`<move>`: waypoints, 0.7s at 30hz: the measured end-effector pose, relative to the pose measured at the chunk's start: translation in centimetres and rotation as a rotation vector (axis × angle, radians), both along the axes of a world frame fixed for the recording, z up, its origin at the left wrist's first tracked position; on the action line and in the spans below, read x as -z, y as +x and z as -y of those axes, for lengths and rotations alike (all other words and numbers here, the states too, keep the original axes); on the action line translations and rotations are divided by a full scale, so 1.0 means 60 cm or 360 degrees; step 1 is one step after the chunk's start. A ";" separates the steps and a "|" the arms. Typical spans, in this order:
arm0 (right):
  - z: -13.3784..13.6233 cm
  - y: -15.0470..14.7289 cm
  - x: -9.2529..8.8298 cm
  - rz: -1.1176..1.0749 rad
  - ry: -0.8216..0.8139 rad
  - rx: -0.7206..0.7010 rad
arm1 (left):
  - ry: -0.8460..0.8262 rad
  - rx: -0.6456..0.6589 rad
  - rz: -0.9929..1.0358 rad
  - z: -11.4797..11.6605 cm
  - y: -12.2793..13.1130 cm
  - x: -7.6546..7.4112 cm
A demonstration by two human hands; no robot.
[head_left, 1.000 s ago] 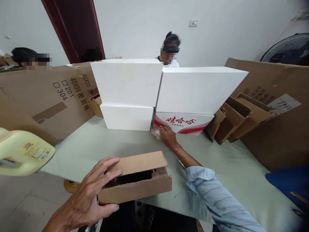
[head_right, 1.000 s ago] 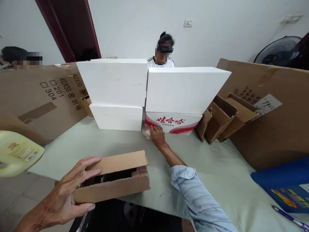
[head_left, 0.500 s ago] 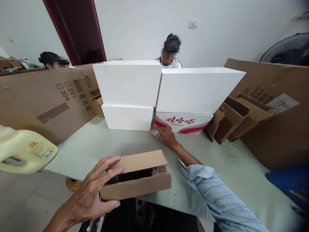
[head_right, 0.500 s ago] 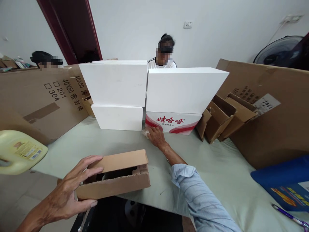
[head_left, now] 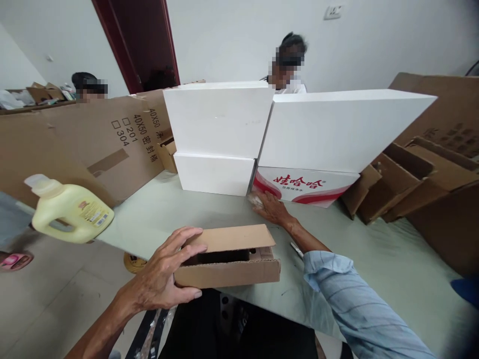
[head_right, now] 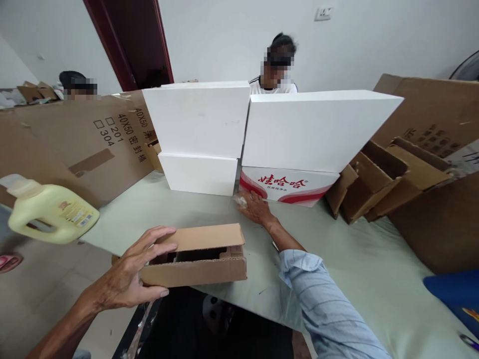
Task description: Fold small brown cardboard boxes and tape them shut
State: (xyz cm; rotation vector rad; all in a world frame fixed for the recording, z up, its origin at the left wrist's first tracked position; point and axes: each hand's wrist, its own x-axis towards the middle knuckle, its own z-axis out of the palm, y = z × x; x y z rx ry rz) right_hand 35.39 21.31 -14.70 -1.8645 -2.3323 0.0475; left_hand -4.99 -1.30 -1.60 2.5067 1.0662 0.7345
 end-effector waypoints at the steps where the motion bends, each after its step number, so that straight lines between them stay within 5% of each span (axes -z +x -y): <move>1: 0.002 0.000 0.001 0.0002 -0.0022 0.0011 | -0.0008 0.0001 0.0001 -0.001 0.000 0.000; 9: 0.007 -0.007 -0.022 0.0016 -0.0118 0.0077 | 0.0044 -0.0004 0.0095 -0.010 -0.005 0.006; 13: 0.033 -0.006 -0.048 -0.0185 0.0072 0.0080 | 0.0068 -0.0033 0.0219 -0.015 -0.009 0.019; 21: 0.249 -0.068 -0.133 -0.1350 0.0676 -0.0355 | 0.0065 0.0026 0.0123 -0.012 -0.025 0.024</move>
